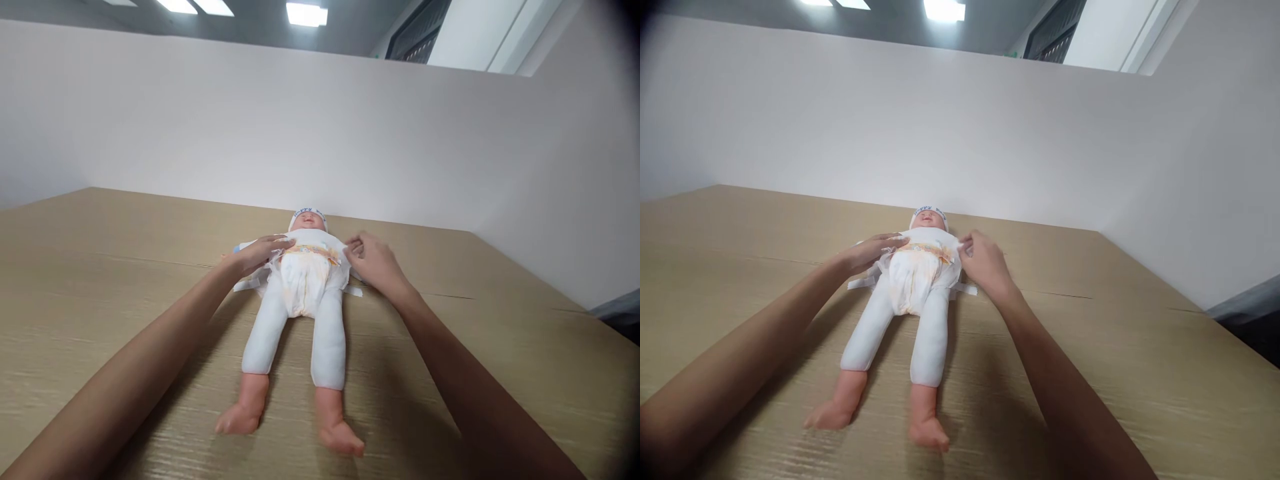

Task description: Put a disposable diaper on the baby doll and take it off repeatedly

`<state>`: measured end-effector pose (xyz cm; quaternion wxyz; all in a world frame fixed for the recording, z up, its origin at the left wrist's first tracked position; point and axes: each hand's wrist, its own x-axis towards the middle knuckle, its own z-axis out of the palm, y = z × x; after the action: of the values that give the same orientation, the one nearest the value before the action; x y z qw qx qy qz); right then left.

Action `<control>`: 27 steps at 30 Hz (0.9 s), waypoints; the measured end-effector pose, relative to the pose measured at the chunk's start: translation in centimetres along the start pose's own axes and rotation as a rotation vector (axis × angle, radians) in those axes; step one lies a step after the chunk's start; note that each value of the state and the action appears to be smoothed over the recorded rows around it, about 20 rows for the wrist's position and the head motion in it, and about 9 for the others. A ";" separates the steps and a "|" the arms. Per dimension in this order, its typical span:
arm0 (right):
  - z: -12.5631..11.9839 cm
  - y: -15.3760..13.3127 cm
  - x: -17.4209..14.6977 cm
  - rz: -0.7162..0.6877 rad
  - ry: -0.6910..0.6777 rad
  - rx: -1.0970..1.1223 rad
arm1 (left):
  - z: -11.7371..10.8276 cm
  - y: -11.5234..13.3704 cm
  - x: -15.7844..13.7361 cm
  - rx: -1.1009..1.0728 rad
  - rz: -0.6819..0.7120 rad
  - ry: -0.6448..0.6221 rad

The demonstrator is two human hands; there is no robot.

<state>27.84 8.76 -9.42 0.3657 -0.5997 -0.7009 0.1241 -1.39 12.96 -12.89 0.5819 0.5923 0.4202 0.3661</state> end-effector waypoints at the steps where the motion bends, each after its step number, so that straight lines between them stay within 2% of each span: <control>1: -0.1 -0.7 -0.2 -0.113 0.106 -0.042 | -0.1 0.0 0.1 -0.001 -0.010 -0.003; 2: 0.1 -1.4 -0.4 -0.230 0.157 -0.034 | -0.1 0.0 0.1 -0.002 -0.018 -0.010; 3: 0.4 -2.2 -0.8 -0.342 0.149 0.000 | -0.1 0.0 0.2 -0.003 -0.023 -0.020; 5: 1.5 -3.2 -1.5 -0.502 0.020 0.067 | -0.1 0.1 0.2 0.000 -0.030 -0.046; 6: 2.2 -3.3 -1.8 -0.538 -0.069 0.080 | -0.1 0.3 0.1 0.011 -0.038 -0.050; 9: 4.6 -2.5 -2.3 -0.511 -0.272 0.085 | -0.5 1.2 -0.5 0.091 -0.060 -0.037; 11: 5.7 -1.6 -2.2 -0.479 -0.329 0.086 | -1.1 2.1 -1.0 0.161 -0.063 -0.047; 15: 6.1 -0.8 -2.0 -0.466 -0.333 0.100 | -2.6 3.5 -2.1 0.276 -0.086 -0.094; 22: 5.9 -1.0 -2.0 -0.483 -0.323 0.106 | -4.0 2.9 -1.2 0.355 -0.037 -0.004; 25: 6.1 -0.9 -2.1 -0.487 -0.326 0.118 | -3.4 2.5 -0.7 0.417 -0.035 0.086; 27: 6.1 -1.1 -2.1 -0.477 -0.324 0.124 | -2.3 2.7 -0.7 0.497 0.051 0.192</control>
<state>22.98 8.14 -13.74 0.3038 -0.3669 -0.8624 0.1714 -3.57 13.27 -10.01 0.3664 0.6900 0.5355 0.3209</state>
